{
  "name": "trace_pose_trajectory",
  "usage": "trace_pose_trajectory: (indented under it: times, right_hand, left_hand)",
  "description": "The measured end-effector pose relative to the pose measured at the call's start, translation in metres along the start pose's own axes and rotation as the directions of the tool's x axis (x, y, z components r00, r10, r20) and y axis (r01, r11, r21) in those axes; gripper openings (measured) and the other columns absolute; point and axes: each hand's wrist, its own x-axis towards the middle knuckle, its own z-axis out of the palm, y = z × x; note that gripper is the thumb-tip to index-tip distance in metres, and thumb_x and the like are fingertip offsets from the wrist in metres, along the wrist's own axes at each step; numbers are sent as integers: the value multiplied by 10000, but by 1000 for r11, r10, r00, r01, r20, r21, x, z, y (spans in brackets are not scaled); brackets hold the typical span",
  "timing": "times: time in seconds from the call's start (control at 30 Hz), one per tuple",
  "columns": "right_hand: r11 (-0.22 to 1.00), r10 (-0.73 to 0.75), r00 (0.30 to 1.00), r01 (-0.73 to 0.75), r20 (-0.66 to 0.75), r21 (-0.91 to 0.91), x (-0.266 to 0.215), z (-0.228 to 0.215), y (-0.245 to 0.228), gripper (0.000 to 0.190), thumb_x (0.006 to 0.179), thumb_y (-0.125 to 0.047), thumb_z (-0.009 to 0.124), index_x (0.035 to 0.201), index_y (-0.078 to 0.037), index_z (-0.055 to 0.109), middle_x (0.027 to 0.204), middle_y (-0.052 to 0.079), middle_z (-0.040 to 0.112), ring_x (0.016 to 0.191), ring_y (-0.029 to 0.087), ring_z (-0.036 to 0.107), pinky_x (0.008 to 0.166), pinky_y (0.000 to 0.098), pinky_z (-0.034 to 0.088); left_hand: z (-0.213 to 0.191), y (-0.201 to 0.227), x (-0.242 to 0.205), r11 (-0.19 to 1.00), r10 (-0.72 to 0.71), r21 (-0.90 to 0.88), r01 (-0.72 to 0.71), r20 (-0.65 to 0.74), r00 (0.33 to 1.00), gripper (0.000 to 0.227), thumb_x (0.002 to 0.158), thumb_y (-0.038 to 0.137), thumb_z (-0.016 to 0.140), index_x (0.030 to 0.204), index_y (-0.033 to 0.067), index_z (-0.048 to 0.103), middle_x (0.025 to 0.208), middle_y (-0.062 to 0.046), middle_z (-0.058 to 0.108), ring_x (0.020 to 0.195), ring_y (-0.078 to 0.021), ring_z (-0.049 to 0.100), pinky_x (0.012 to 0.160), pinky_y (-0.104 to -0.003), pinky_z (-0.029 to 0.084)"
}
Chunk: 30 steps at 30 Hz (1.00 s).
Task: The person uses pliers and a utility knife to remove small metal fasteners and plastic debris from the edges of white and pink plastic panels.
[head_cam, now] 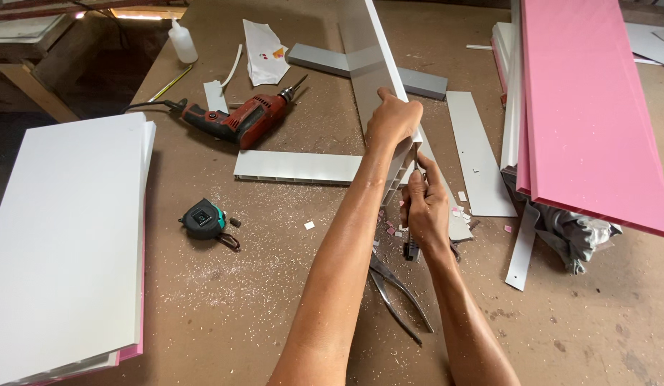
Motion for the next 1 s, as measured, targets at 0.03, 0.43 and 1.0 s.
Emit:
trace_pose_trajectory:
  times: [0.03, 0.43, 1.0]
  right_hand:
    - [999, -8, 1000, 9, -5, 38, 1, 1, 2, 395, 1102, -278, 405, 1441, -90, 485, 625, 27, 504, 399, 104, 525, 318, 228, 454]
    - [1000, -15, 1000, 15, -10, -19, 0, -2, -12, 388, 1098, -266, 410, 1396, -44, 523, 607, 60, 529, 381, 127, 533, 294, 254, 465]
    - [999, 28, 1000, -28, -3, -20, 1, -3, -8, 388, 1090, -271, 415, 1406, -85, 539, 601, 71, 521, 380, 147, 532, 288, 273, 463]
  left_hand:
    - [0, 0, 0, 1000, 12, -13, -12, -10, 1000, 787, 792, 294, 493, 1493, 12, 272, 1212, -302, 677, 1173, -509, 660, 1023, -600, 484]
    - [-1, -1, 2, 999, 31, 7, -31, 11, 999, 756, 784, 286, 495, 1450, -13, 297, 1213, -322, 673, 1179, -516, 652, 1043, -599, 442]
    - [-1, -3, 11, 999, 16, 37, -17, 46, 999, 802, 779, 284, 469, 1489, 3, 226, 1276, -301, 648, 1215, -509, 626, 1064, -589, 397]
